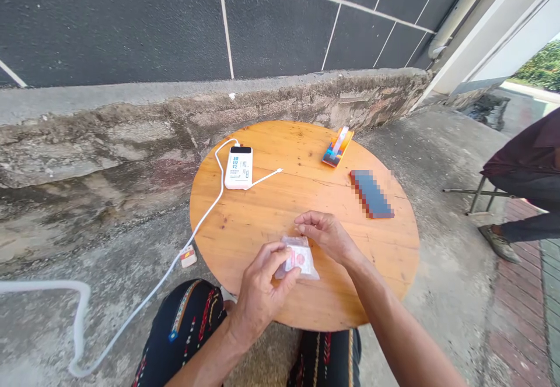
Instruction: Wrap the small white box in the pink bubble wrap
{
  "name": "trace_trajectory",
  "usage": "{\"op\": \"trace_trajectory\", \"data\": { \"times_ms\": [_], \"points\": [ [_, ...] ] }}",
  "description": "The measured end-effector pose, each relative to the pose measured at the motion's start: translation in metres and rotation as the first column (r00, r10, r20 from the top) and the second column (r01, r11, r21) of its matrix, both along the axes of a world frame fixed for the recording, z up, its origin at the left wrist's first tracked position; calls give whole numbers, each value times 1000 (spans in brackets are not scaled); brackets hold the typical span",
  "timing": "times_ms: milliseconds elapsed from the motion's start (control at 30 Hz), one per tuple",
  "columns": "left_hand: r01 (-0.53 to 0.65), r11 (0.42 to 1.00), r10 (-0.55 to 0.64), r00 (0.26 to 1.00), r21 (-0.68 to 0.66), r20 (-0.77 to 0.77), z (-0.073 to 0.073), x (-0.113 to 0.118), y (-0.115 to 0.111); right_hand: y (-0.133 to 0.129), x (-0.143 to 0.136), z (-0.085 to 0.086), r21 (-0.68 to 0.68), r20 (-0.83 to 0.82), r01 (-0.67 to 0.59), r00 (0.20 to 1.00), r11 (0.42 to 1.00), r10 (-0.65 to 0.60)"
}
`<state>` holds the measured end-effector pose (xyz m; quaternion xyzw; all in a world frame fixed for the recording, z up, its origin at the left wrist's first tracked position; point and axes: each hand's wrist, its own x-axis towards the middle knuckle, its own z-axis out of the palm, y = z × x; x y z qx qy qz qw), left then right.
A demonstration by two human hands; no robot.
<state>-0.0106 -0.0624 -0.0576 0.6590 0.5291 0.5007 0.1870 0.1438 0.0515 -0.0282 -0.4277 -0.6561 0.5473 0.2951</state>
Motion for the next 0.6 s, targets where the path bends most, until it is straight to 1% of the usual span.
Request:
{"op": "trace_trajectory", "data": {
  "times_ms": [133, 267, 367, 467, 600],
  "points": [
    [6, 1000, -6, 1000, -5, -10, 0, -1, -1, -1, 1, 0, 22, -20, -21, 1000, 1000, 21],
    [-5, 1000, 5, 1000, 5, -22, 1, -1, 0, -1, 0, -1, -27, -76, -55, 996, 998, 53],
    [4, 1000, -4, 1000, -16, -18, 0, -1, 0, -1, 0, 0, -42, -114, -64, 992, 997, 59],
    [6, 1000, -6, 1000, -27, -17, -1, -1, 0, -4, 1, 3, -11, -108, -78, 991, 997, 76],
    [4, 1000, -4, 1000, -18, -22, 0, -1, -1, -10, 4, 10, 57, -61, -102, 993, 993, 106]
  ]
}}
